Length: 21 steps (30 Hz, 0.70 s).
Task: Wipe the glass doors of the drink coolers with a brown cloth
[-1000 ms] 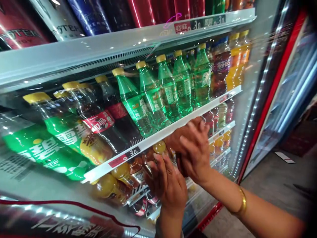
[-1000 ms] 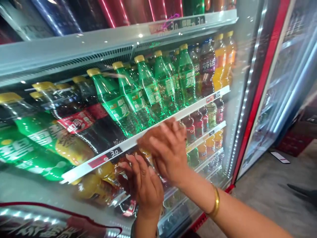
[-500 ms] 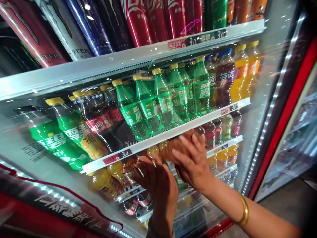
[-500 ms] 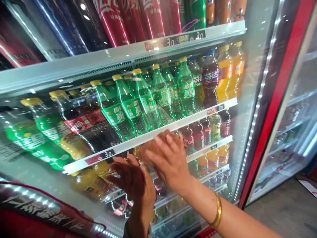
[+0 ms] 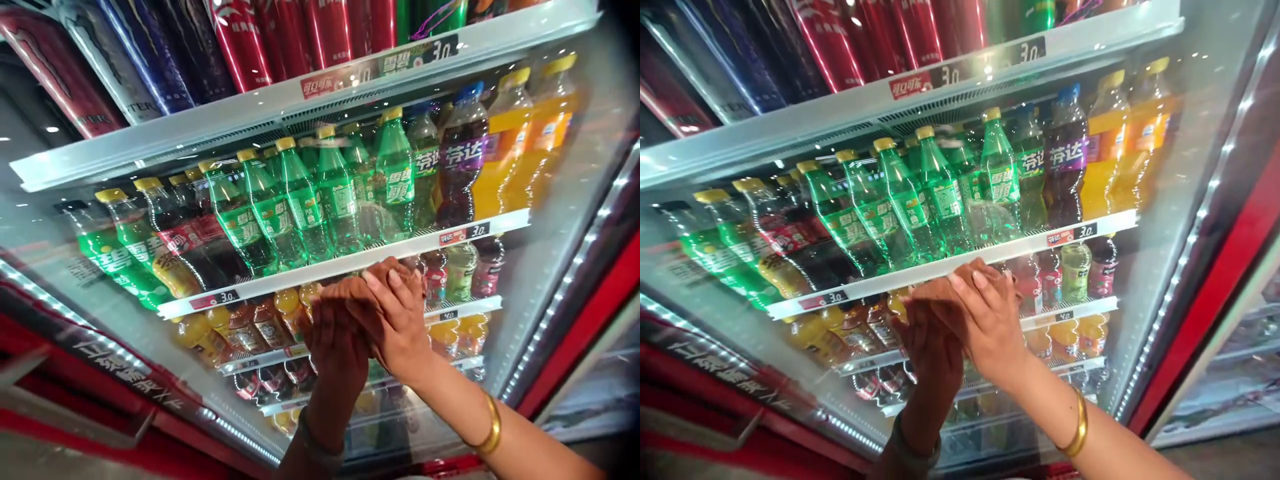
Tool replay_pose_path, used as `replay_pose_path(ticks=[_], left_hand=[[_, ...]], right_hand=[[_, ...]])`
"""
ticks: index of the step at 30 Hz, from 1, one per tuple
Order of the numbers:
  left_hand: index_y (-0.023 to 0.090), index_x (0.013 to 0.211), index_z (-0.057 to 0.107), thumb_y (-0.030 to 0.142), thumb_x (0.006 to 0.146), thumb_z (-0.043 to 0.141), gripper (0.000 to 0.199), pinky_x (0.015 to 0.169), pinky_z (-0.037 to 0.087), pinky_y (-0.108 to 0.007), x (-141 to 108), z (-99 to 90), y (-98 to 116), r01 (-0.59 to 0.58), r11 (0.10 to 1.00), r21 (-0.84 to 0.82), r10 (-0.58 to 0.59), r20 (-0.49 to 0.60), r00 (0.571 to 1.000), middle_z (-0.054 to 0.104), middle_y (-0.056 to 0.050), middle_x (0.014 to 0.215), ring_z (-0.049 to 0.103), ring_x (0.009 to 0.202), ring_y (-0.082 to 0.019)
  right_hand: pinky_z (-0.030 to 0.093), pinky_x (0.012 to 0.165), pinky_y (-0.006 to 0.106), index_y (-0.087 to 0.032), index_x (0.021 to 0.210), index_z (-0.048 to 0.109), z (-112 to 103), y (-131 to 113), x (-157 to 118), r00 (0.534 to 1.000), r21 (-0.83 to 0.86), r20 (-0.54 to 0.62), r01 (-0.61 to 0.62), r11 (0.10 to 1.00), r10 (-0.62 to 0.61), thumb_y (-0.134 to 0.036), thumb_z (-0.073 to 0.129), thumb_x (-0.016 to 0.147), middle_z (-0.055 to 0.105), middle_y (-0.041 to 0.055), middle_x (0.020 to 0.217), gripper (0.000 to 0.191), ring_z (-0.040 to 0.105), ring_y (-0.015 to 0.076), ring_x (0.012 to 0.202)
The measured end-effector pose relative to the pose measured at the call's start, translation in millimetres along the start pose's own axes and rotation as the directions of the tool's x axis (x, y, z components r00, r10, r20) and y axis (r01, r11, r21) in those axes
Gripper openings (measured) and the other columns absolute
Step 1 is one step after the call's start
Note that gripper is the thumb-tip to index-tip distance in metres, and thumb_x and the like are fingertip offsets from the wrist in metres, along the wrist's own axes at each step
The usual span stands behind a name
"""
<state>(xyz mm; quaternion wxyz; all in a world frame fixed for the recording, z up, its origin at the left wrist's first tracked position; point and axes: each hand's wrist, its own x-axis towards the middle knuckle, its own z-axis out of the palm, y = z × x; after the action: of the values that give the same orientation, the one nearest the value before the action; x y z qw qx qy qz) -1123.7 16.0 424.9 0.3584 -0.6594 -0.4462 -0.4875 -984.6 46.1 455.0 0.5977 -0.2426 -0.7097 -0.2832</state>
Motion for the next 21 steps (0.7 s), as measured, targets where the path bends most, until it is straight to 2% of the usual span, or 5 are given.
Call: replay_pose_path(ticks=[4, 9, 15, 18, 21], left_hand=[[0.014, 0.168, 0.015, 0.011, 0.102, 0.044, 0.072, 0.134, -0.009, -0.055, 10.0, 7.9, 16.1, 0.083, 0.995, 0.050, -0.083, -0.002, 0.997, 0.019, -0.014, 0.174, 0.004, 0.165, -0.023], [0.013, 0.168, 0.017, 0.012, 0.101, 0.044, 0.072, 0.132, -0.011, -0.059, 25.5, 24.2, 47.0, 0.123, 0.990, 0.074, -0.123, -0.002, 0.992, 0.026, -0.016, 0.173, 0.010, 0.164, -0.028], [0.008, 0.168, 0.011, 0.014, 0.102, 0.043, 0.073, 0.135, -0.003, -0.053, 33.2, 40.4, 69.9, 0.141, 0.987, 0.079, -0.135, -0.073, 0.988, 0.010, -0.015, 0.175, 0.005, 0.165, -0.026], [0.009, 0.168, 0.012, 0.011, 0.101, 0.045, 0.075, 0.135, -0.005, -0.051, 38.3, 46.0, 72.3, 0.123, 0.987, 0.103, -0.113, -0.096, 0.989, 0.011, -0.014, 0.176, 0.006, 0.165, -0.026], [0.011, 0.168, 0.012, 0.008, 0.099, 0.047, 0.077, 0.135, -0.004, -0.050, 47.1, 51.1, 79.5, 0.141, 0.983, 0.121, -0.127, -0.118, 0.985, 0.008, -0.013, 0.176, 0.003, 0.165, -0.025]], right_hand=[[0.011, 0.136, 0.058, -0.036, 0.155, 0.048, -31.5, 44.3, -29.2, 0.999, 0.023, 0.046, -0.001, 1.000, 0.000, -0.015, 0.063, 0.095, 0.031, -0.0017, 0.173, 0.065, 0.022, 0.0242, 0.163], [0.015, 0.129, 0.073, -0.041, 0.159, 0.042, -51.7, 81.9, 4.7, 0.977, -0.003, -0.120, -0.180, 0.984, 0.178, -0.010, 0.062, 0.092, 0.036, 0.0015, 0.170, 0.076, 0.024, 0.0356, 0.161], [0.009, 0.137, 0.053, -0.032, 0.161, 0.038, -50.6, 79.5, -23.3, 0.995, 0.026, 0.054, 0.086, 0.996, -0.087, -0.012, 0.060, 0.095, 0.027, -0.0028, 0.174, 0.072, 0.020, 0.0202, 0.163], [0.013, 0.137, 0.053, -0.034, 0.161, 0.039, -69.2, 109.2, -45.1, 0.998, 0.033, 0.050, 0.033, 0.999, -0.035, -0.012, 0.060, 0.096, 0.030, -0.0034, 0.172, 0.073, 0.023, 0.0215, 0.162], [0.016, 0.135, 0.059, -0.039, 0.159, 0.042, -85.2, 135.5, -29.1, 0.991, -0.010, -0.080, -0.108, 0.994, 0.107, -0.008, 0.062, 0.092, 0.034, -0.0032, 0.171, 0.077, 0.026, 0.0275, 0.162]])
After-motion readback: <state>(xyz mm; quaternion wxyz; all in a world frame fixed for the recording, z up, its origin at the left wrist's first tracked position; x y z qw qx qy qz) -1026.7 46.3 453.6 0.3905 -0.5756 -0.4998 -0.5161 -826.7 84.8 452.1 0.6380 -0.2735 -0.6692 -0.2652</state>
